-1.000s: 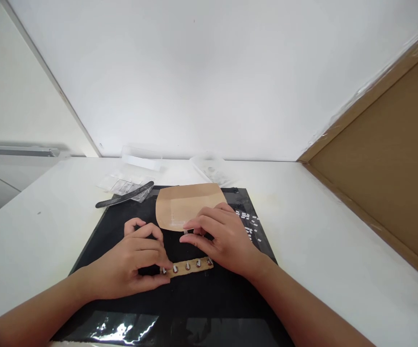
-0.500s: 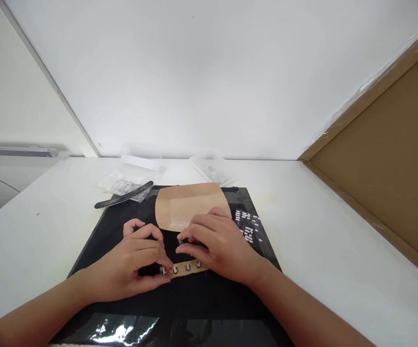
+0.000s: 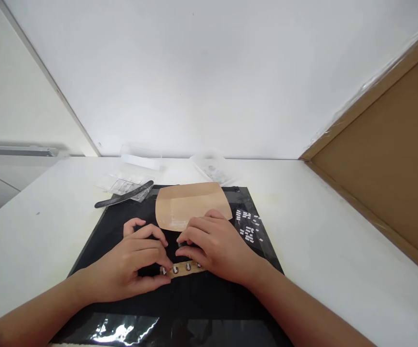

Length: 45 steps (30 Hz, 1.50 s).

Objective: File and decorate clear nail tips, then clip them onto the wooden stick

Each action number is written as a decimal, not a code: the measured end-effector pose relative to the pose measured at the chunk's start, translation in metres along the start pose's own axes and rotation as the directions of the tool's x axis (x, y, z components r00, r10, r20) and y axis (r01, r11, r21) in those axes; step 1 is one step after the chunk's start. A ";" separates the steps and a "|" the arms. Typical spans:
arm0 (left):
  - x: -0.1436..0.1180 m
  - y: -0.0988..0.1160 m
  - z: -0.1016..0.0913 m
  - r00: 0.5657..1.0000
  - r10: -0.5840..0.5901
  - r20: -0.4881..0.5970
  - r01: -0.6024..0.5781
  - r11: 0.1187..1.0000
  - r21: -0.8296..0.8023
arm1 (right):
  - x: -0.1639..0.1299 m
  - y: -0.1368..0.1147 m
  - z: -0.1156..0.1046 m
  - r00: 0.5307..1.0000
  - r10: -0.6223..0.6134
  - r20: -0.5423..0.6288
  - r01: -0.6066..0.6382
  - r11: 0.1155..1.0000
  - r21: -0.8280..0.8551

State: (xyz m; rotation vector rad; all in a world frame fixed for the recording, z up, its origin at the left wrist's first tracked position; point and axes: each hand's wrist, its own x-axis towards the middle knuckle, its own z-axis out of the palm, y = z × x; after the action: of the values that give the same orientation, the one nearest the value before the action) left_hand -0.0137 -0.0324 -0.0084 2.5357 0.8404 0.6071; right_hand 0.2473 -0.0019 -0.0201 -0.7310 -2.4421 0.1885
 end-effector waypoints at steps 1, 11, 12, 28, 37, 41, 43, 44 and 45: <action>0.000 0.000 0.000 1.000 0.000 -0.001 0.000 1.000 -0.001 | 0.000 0.000 0.000 1.000 -0.001 0.000 0.001 1.000 0.006; -0.001 0.000 0.000 1.000 -0.009 0.012 0.009 1.000 -0.013 | 0.000 0.002 0.001 0.999 0.049 -0.012 -0.047 0.994 0.094; -0.001 0.000 0.000 1.000 -0.011 0.014 0.011 1.000 -0.014 | 0.000 0.002 0.000 0.998 0.056 -0.017 -0.054 0.993 0.109; -0.001 -0.001 0.001 1.000 -0.012 0.016 0.013 1.000 -0.014 | 0.001 0.002 -0.003 0.981 0.193 0.035 -0.195 0.947 0.255; -0.003 0.000 0.001 1.000 -0.018 0.017 0.019 1.000 -0.011 | -0.002 0.002 -0.001 0.988 0.152 0.017 -0.151 0.955 0.256; -0.003 -0.001 0.002 1.000 -0.015 0.008 0.015 1.000 -0.013 | -0.004 0.003 0.000 0.991 0.131 0.012 -0.131 0.967 0.220; -0.002 -0.001 0.002 1.000 -0.013 0.006 0.013 1.000 -0.017 | -0.005 0.004 0.001 0.994 0.112 0.014 -0.112 0.973 0.201; -0.002 0.000 0.002 1.000 -0.014 0.006 0.014 1.000 -0.020 | -0.005 0.004 0.001 0.995 0.104 0.014 -0.104 0.976 0.193; -0.002 0.000 0.002 1.000 -0.015 0.007 0.015 1.000 -0.022 | -0.005 0.004 0.002 0.995 0.099 0.010 -0.099 0.978 0.186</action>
State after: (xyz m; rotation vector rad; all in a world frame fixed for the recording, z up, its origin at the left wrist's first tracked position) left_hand -0.0141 -0.0336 -0.0105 2.5082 0.8455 0.5997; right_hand 0.2516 -0.0011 -0.0251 -0.7683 -2.3511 0.4503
